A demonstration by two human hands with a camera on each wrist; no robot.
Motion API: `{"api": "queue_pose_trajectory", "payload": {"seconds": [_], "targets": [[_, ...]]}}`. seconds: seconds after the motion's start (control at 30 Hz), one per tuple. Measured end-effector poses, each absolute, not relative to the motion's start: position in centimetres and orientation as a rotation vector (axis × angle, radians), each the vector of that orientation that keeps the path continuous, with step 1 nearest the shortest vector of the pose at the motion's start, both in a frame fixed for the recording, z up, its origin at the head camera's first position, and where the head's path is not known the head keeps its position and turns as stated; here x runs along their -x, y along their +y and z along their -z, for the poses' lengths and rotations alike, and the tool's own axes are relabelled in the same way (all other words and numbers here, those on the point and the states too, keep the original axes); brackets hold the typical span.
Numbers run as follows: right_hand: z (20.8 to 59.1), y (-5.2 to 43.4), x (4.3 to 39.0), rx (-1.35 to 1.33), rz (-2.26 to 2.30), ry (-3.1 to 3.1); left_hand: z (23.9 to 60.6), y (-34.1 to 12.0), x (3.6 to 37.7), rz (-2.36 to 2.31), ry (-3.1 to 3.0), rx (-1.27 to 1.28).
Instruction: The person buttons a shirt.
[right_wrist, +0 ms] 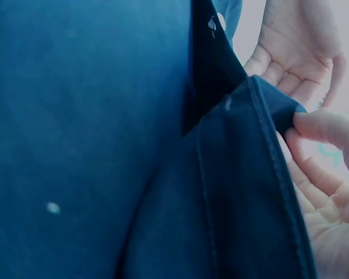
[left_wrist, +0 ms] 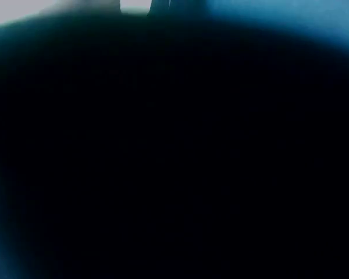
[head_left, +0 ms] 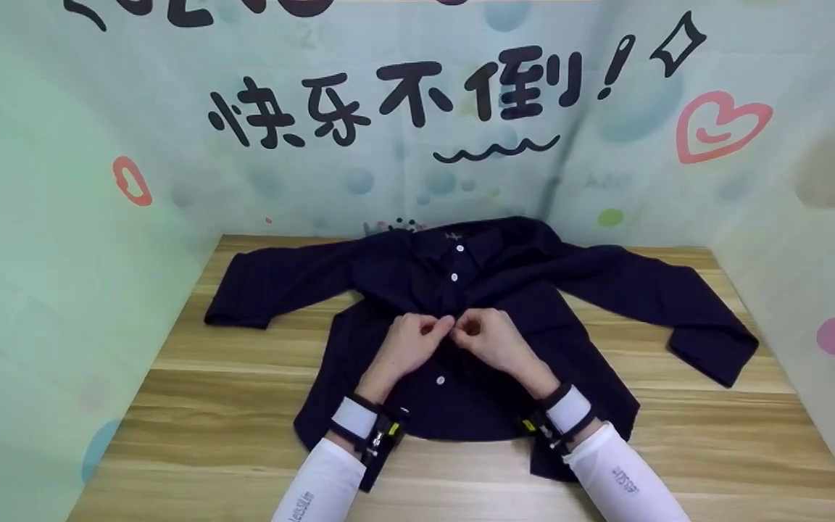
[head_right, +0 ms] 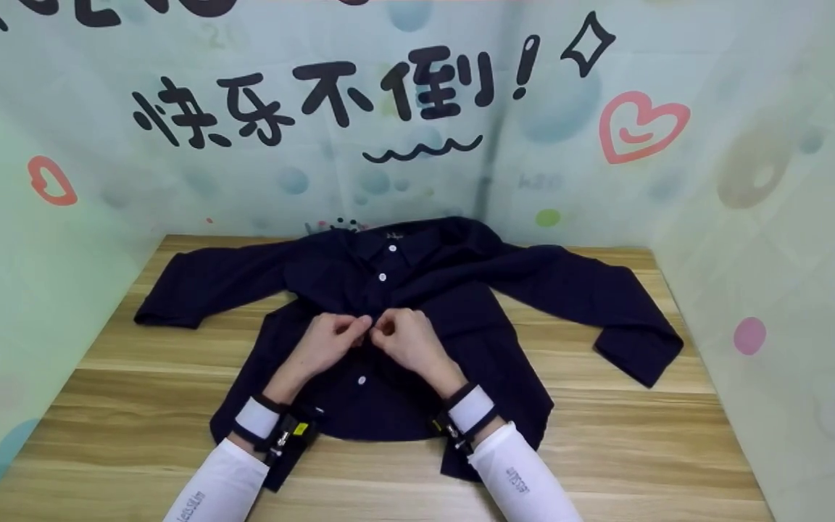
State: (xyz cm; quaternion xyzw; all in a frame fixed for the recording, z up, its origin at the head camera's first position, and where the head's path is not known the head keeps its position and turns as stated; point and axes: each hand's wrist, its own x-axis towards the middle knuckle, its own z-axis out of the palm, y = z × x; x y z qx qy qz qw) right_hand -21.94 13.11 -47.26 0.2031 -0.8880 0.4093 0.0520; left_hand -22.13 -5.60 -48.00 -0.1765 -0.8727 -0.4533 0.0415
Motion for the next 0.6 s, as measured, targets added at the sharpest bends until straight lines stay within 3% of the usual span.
{"api": "queue_pose_trajectory", "payload": {"seconds": [0.37,0.6], "targets": [[47.44,12.94,21.98,-0.643,-1.296,-2.725,48.26,-5.50,22.20,1.352,-2.609,0.493],[47.66,13.52,22.57,-0.431,-1.998,-2.669,48.37,-5.26,22.23,1.327,-2.563,0.446]]}}
